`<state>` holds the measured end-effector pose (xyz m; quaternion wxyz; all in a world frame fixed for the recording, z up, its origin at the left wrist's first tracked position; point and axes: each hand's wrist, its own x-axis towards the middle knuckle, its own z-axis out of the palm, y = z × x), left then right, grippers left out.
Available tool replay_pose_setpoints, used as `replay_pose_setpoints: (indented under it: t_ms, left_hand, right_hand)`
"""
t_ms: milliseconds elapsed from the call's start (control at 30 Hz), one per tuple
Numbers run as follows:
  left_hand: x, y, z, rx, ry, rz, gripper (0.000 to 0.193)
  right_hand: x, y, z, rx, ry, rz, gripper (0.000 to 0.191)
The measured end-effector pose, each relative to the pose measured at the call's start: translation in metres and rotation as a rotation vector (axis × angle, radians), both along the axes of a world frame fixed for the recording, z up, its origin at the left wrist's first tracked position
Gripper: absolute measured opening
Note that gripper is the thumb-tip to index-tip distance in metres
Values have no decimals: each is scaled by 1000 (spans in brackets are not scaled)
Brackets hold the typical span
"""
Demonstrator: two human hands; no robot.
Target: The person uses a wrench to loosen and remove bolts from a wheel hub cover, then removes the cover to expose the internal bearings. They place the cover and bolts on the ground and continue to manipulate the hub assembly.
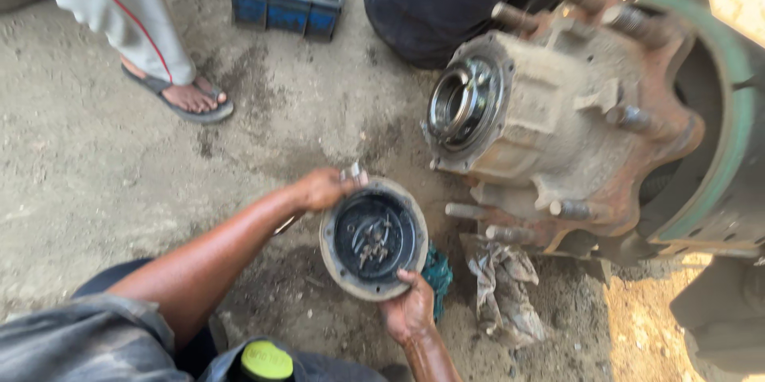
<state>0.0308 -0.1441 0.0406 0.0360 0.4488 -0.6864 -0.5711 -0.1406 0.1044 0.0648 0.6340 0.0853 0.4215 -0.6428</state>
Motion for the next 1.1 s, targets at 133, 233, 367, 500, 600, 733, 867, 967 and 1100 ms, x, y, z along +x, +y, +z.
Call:
replay_pose_setpoints:
  t_ms: [133, 233, 367, 500, 600, 733, 867, 967, 1100]
  left_hand:
    - [1, 6, 8, 95, 186, -54, 58]
    - [4, 13, 14, 255, 223, -23, 54]
    - [1, 20, 21, 237, 174, 52, 53]
    - [0, 22, 22, 231, -7, 84, 54]
    - [0, 24, 12, 204, -86, 81, 52]
    - [-8, 33, -10, 173, -29, 34, 54]
    - [-18, 42, -22, 366, 108, 45, 53]
    - [-21, 40, -20, 517, 235, 121, 46]
    - [-19, 29, -15, 578, 256, 163, 50]
  right_hand:
    - [-3, -2, 0, -25, 18, -4, 60]
    - [-14, -1, -12, 124, 133, 31, 56]
    - [-34, -4, -30, 235, 470, 142, 50]
    - [-37, -6, -28, 290, 881, 36, 43]
    - [-20, -5, -12, 199, 982, 136, 41]
    - [4, -11, 20, -126, 919, 341, 47]
    - [5, -12, 60, -106, 1698, 449, 44]
    - [0, -10, 77, -83, 1878, 404, 40]
    - [1, -6, 74, -127, 1926, 387, 36]
